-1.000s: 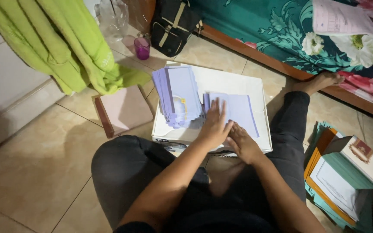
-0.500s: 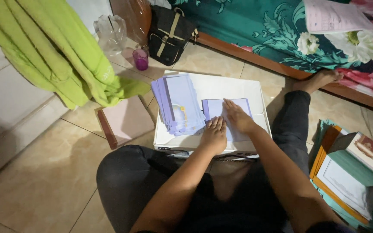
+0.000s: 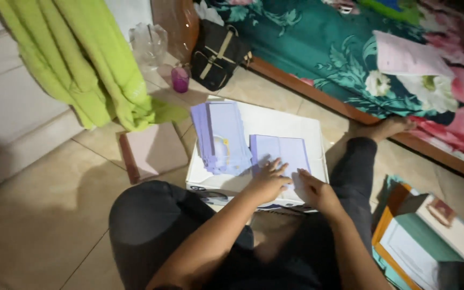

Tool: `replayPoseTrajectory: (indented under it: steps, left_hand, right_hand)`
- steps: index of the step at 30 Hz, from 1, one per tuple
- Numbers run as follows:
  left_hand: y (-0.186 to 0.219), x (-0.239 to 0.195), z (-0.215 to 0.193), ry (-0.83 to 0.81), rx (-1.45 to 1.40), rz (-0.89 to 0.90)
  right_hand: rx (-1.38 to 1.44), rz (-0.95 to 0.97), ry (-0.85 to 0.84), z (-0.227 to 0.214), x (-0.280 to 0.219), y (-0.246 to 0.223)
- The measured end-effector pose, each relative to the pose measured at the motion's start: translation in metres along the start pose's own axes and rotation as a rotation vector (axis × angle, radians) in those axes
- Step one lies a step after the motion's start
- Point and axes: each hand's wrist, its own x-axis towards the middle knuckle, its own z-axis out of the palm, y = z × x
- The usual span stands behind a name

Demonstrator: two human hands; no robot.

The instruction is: The person is manually folding purple paper document covers in half and stacking them on a box.

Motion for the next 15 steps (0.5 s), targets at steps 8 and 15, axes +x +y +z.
replayPoseTrajectory:
  steps: [8, 15]
  left_hand:
    - [0.006, 0.005, -0.033, -0.071, -0.141, -0.047]
    - [0.013, 0.022, -0.105, 0.790, 0.035, 0.135]
  right_hand:
    - [-0.008, 0.037, 0.064, 0.003, 0.001, -0.011]
    - [-0.020, 0.031, 0.113, 0.010, 0.000, -0.009]
